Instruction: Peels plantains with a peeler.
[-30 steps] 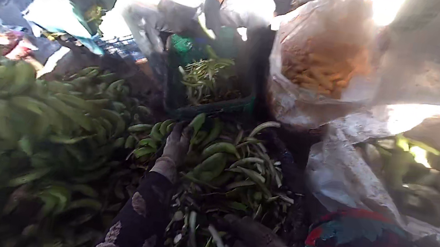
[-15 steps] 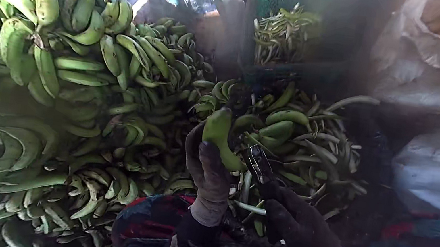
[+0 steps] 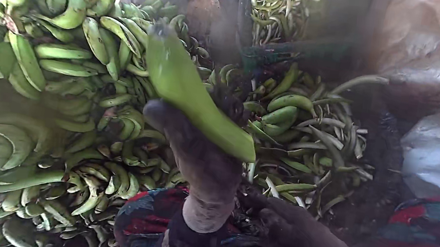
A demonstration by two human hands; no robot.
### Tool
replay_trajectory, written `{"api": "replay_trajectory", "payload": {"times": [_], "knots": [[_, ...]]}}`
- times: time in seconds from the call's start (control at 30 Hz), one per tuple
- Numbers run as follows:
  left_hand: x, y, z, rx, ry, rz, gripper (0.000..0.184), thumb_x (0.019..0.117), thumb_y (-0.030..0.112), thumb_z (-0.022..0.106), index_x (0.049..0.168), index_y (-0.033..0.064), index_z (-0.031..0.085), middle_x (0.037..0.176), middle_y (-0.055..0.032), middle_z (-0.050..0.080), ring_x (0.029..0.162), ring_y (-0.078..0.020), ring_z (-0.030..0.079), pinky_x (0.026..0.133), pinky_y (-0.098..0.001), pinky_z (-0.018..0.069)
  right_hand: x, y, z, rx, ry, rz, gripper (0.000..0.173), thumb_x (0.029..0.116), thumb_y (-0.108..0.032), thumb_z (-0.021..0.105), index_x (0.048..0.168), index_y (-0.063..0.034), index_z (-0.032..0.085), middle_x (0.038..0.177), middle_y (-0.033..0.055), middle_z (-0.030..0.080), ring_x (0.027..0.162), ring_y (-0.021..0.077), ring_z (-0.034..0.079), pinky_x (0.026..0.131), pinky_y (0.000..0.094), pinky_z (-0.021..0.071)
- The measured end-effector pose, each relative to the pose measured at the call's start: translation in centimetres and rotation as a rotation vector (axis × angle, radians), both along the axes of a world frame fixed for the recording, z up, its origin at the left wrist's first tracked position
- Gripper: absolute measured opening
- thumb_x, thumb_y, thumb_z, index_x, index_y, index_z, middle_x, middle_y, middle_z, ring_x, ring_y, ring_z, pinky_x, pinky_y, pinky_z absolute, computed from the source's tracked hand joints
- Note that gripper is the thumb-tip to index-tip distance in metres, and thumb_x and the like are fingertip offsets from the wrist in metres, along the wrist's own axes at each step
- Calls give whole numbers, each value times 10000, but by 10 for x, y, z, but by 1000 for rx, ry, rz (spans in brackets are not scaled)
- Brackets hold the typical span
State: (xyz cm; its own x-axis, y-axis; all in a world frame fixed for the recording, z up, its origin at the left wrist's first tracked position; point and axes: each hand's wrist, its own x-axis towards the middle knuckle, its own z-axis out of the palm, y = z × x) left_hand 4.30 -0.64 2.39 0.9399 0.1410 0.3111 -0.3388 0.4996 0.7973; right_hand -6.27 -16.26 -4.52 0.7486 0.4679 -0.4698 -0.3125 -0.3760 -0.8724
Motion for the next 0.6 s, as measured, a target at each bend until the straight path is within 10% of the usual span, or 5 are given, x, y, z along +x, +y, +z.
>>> {"api": "replay_trajectory", "payload": {"times": [0.13,0.27,0.47,0.6], "knots": [[13,16,10,98,388,-116,421,1096,483,277,1323,221,515,1026,-4,656,819,-102,669,681,-286,605,25,-43,16,87,-548,-334,390,1063,-328,506,1421,-219,615,1202,-46,715,984,27,676,859,274,593],[19,5,11,298,499,-125,410,1113,367,307,1474,229,446,1074,-6,652,805,-84,665,644,-253,590,41,-58,45,-278,-877,-288,400,1012,-399,575,1410,-414,617,1155,-32,687,1084,142,623,926,480,491],[-33,-23,-38,170,648,-242,516,1076,498,314,1446,169,456,979,-52,663,775,-123,668,669,-306,595,96,-54,6,-691,-1075,-471,453,1015,-306,594,1465,-355,573,1179,267,640,1044,504,602,824,693,423],[-31,-2,-38,119,603,-107,385,1078,335,420,1399,129,472,927,-71,682,750,-151,691,662,-321,611,88,-69,18,-589,-943,-357,483,1037,-313,492,1520,-303,514,1171,245,658,1019,472,637,775,682,474]]}}
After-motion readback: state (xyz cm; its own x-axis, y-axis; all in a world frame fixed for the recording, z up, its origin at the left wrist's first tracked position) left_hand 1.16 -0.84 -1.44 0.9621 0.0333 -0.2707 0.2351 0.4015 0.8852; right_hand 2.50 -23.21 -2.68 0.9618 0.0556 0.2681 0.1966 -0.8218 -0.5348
